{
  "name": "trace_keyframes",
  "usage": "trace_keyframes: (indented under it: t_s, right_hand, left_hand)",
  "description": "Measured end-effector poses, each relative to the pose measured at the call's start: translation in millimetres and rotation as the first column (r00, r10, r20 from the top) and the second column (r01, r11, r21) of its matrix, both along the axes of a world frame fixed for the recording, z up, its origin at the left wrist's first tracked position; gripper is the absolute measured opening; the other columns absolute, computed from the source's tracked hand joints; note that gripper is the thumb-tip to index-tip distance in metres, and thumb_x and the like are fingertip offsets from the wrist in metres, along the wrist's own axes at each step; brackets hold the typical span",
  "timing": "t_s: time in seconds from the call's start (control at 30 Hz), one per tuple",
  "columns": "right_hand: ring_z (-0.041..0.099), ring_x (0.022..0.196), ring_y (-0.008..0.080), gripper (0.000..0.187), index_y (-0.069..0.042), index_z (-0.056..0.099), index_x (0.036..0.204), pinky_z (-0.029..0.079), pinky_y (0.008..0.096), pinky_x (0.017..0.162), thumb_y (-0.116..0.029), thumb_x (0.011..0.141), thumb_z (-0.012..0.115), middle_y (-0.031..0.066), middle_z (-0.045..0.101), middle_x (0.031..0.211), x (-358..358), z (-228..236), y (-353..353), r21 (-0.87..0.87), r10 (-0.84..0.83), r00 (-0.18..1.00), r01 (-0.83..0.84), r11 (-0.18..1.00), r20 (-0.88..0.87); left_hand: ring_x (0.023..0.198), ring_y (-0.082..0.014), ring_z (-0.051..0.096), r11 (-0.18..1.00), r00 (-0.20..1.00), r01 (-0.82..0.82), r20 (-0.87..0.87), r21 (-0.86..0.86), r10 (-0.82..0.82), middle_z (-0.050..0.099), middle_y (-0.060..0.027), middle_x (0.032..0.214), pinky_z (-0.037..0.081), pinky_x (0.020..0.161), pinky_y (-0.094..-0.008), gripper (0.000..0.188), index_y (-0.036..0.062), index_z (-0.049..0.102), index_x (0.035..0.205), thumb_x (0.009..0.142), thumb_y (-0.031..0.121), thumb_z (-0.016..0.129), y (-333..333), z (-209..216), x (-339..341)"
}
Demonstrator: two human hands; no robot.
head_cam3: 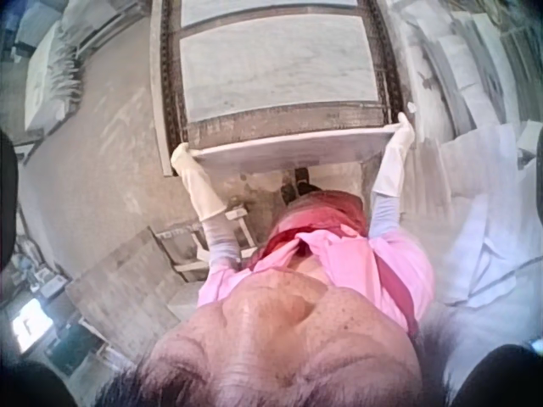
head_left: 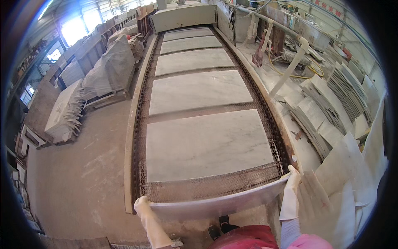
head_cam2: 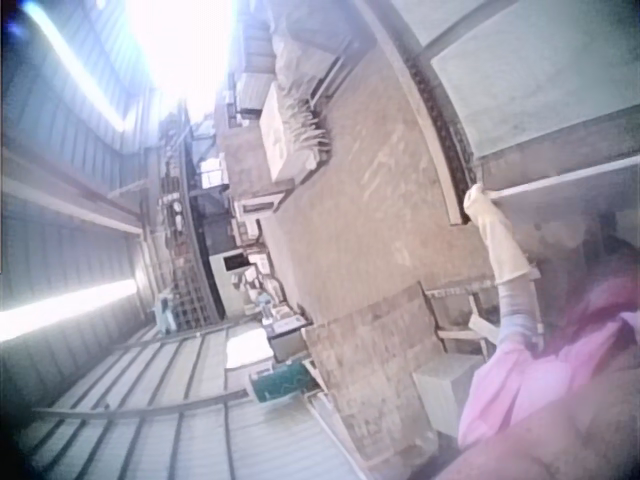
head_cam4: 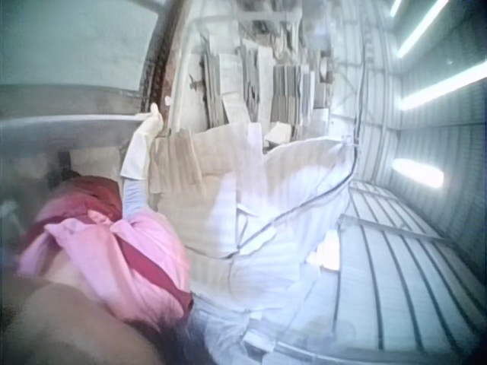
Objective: The person repeatedly picks up large rectangular tiles from a nearby stack and places them onto a conveyor belt. The person wears gloves and handles each tile with both hands, aligning it on the belt before moving to the next tile.
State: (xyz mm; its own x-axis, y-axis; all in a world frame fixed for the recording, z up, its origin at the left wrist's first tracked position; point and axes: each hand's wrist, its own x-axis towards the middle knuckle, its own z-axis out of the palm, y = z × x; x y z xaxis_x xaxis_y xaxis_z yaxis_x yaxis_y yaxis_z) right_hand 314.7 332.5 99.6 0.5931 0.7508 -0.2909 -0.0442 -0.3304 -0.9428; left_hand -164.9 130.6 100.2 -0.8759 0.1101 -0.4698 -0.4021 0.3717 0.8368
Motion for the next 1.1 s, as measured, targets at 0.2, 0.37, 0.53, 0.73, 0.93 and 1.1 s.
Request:
trace_keyframes:
  t_s: [0.2, 0.37, 0.53, 0.73, 0.93, 1.1]
  right_hand:
    - [0.049, 0.057, 0.0159, 0.031, -0.002, 0.061, 0.070, 0.038, 0.0284, 0.058, -0.030, 0.082, 0.057, 0.0060, 0.056, 0.063, -15, -14, 29, 0.093, -0.014, 0.998, 0.008, 0.996, 0.067]
    - [0.048, 0.074, 0.0105, 0.026, -0.006, 0.065, 0.079, 0.035, 0.0241, 0.073, -0.031, 0.082, 0.058, 0.0019, 0.062, 0.080, -18, -12, 31, -0.071, 0.258, 0.965, -0.255, 0.964, 0.047]
    - [0.049, 0.080, 0.0098, 0.029, -0.007, 0.062, 0.103, 0.038, 0.0221, 0.075, -0.026, 0.081, 0.064, -0.0006, 0.057, 0.085, -14, -29, 29, 0.028, 0.426, 0.887, -0.437, 0.899, 0.180]
    - [0.057, 0.095, 0.0172, 0.039, -0.006, 0.062, 0.102, 0.042, 0.0297, 0.085, -0.037, 0.078, 0.065, 0.0086, 0.063, 0.098, -6, -58, 49, -0.128, 0.457, 0.843, -0.438, 0.890, 0.285]
    - [0.059, 0.095, 0.0225, 0.044, -0.004, 0.060, 0.102, 0.043, 0.0335, 0.085, -0.039, 0.077, 0.064, 0.0120, 0.064, 0.098, -10, -58, 53, -0.222, 0.488, 0.783, -0.434, 0.873, 0.386]
    - [0.058, 0.091, 0.0166, 0.040, -0.003, 0.060, 0.101, 0.043, 0.0295, 0.082, -0.038, 0.081, 0.062, 0.0076, 0.064, 0.095, -13, -59, 57, -0.191, 0.496, 0.783, -0.458, 0.868, 0.375]
  left_hand:
    - [0.069, -0.0204, 0.053, 0.992, 0.988, 0.113, -0.101, -0.053, -0.118, 0.062, -0.0108, 0.076, 0.041, 0.066, -0.0324, 0.042, -0.0077, 0.063, 0.088, 0.080, 0.033, 0.056, 27, -25, -18]
    - [0.078, -0.0265, 0.060, 0.946, 0.951, 0.242, -0.138, -0.217, -0.275, 0.065, -0.0189, 0.086, 0.044, 0.072, -0.0346, 0.051, -0.0065, 0.064, 0.087, 0.084, 0.042, 0.051, 46, -44, -34]
    - [0.068, -0.0236, 0.058, 0.972, 0.966, 0.142, -0.189, -0.186, -0.177, 0.064, -0.0139, 0.073, 0.044, 0.065, -0.0328, 0.046, -0.0026, 0.062, 0.075, 0.085, 0.041, 0.051, 52, -43, -27]
    - [0.079, -0.0190, 0.057, 0.920, 0.990, -0.012, -0.128, 0.391, 0.068, 0.061, -0.0106, 0.088, 0.045, 0.072, -0.0299, 0.027, 0.0024, 0.054, 0.098, 0.087, 0.027, 0.052, 41, -19, 1]
    - [0.095, -0.0220, 0.056, 0.994, 0.938, 0.002, -0.345, 0.106, 0.035, 0.059, -0.0117, 0.102, 0.044, 0.084, -0.0325, 0.040, -0.0006, 0.057, 0.104, 0.088, 0.036, 0.050, -65, -42, 40]
    - [0.098, -0.0282, 0.056, 0.895, 0.933, 0.306, -0.084, -0.325, -0.350, 0.060, -0.0161, 0.108, 0.044, 0.085, -0.0353, 0.068, -0.0073, 0.052, 0.113, 0.088, 0.054, 0.041, -129, -89, 48]
